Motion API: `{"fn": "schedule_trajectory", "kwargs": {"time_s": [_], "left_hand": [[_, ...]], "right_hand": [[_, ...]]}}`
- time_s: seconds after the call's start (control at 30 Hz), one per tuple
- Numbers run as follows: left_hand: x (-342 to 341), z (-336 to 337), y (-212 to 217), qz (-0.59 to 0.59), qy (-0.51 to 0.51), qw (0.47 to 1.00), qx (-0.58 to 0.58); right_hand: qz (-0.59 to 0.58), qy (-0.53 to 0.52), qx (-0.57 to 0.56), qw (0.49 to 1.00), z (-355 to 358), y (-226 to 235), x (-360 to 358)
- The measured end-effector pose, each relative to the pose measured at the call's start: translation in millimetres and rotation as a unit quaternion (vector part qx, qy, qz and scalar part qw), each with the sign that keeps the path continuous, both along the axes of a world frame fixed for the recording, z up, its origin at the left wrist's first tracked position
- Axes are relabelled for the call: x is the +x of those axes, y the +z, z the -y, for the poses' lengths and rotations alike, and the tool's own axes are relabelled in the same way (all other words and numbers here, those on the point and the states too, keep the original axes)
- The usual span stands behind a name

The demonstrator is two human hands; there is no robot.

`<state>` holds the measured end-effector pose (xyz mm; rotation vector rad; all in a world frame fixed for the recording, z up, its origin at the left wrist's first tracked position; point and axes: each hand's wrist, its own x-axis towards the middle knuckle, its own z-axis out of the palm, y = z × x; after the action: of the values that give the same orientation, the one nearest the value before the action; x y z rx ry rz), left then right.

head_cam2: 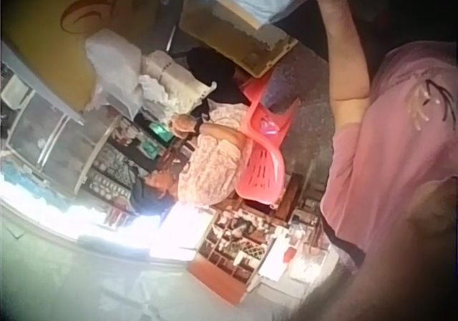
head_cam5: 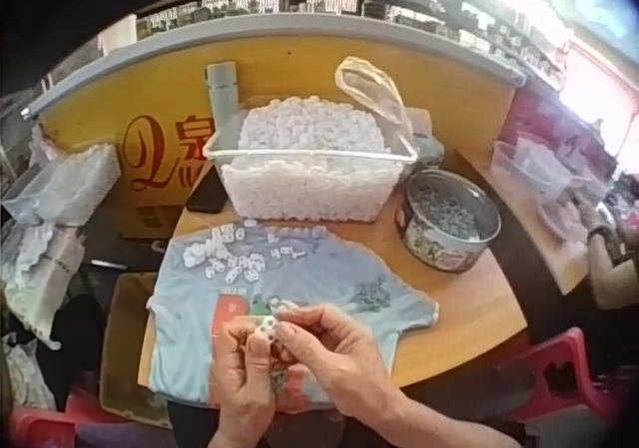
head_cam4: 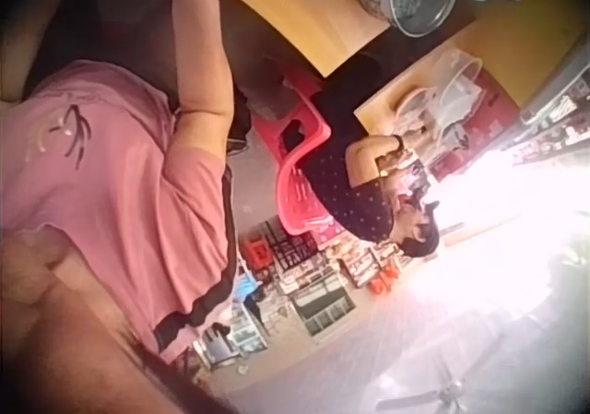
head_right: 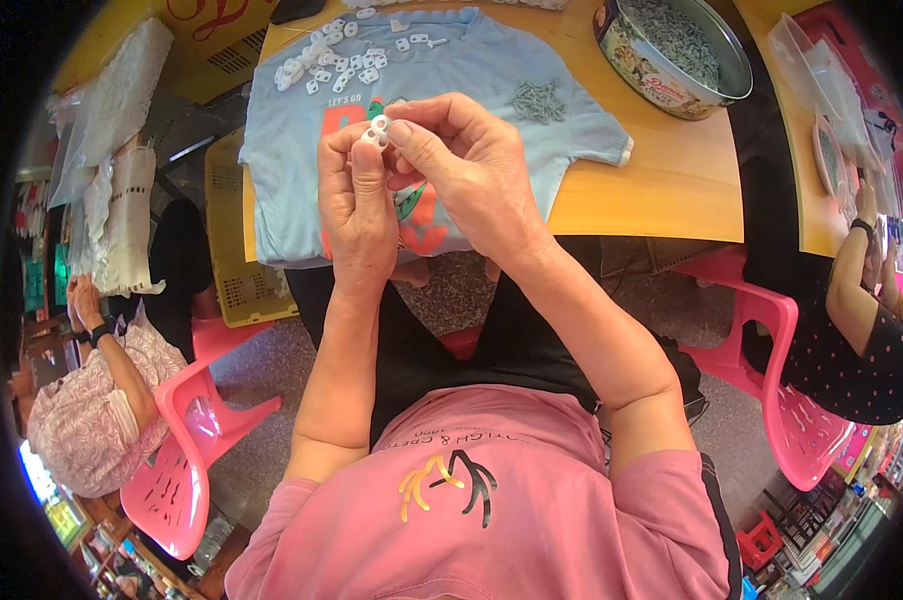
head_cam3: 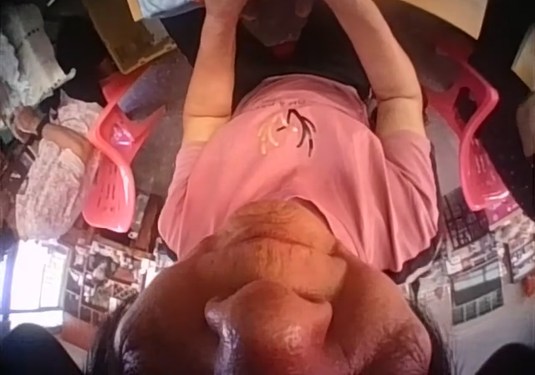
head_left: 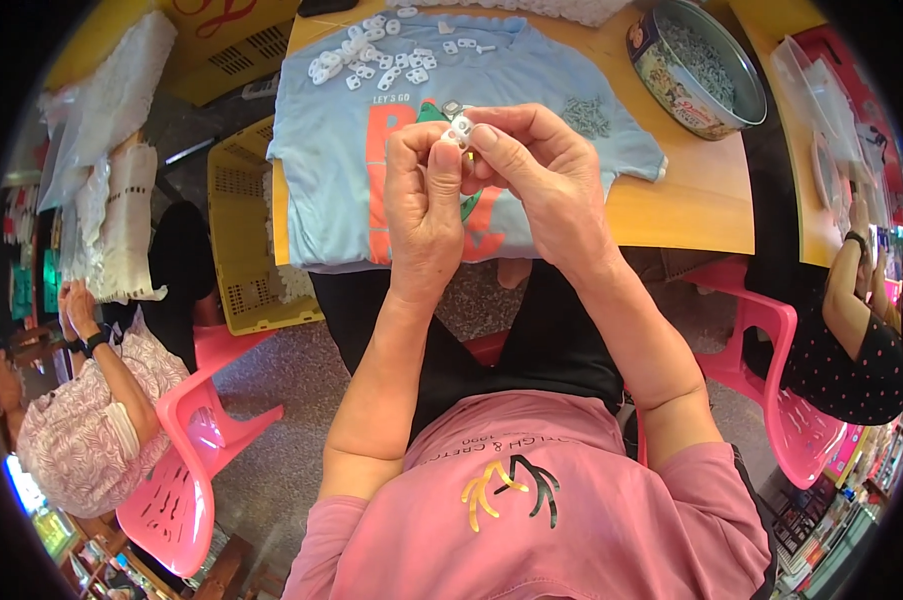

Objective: Attaching plastic clips to small embroidered character patches at a workstation.

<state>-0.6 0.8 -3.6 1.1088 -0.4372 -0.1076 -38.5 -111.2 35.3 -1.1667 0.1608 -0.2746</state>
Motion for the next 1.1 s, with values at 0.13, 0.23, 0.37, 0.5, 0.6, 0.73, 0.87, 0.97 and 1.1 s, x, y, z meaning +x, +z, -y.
{"fn": "schedule_trajectory", "kwargs": {"time_s": [0.13,0.23,0.37,0.5,0.6,0.73,0.87,0.97,1.1], "left_hand": [[2.6,0.0,0.8,0.016,-0.016,1.000,-0.009],[2.1,0.3,6.1,0.035,0.002,0.999,0.020],[5.0,-2.7,3.2,0.038,-0.084,0.996,0.000],[2.8,-4.0,3.6,-0.015,-0.115,0.992,-0.050],[2.6,-7.6,2.2,-0.025,-0.120,0.991,-0.053],[6.3,-10.3,-0.7,0.004,-0.135,0.990,-0.041],[4.8,-9.0,4.6,0.001,-0.146,0.988,-0.051],[3.3,-9.2,6.1,0.002,-0.145,0.988,-0.052],[3.8,-8.1,4.6,0.011,-0.148,0.987,-0.067]], "right_hand": [[-0.016,0.036,0.030,0.999,4.3,6.2,-0.8],[-0.014,0.051,0.063,0.997,1.9,6.0,-1.2],[0.004,0.059,0.079,0.995,-4.2,-0.7,1.2],[0.010,0.045,0.073,0.996,-8.8,-2.4,1.5],[0.024,0.030,0.058,0.998,-11.2,-1.3,0.7],[0.012,0.021,0.058,0.998,-13.1,0.6,-1.0],[0.007,0.044,0.036,0.998,-6.9,3.6,-2.5],[0.018,0.055,0.047,0.997,-4.6,1.5,-2.2],[0.018,0.050,0.032,0.998,-6.3,3.2,-3.6]]}}
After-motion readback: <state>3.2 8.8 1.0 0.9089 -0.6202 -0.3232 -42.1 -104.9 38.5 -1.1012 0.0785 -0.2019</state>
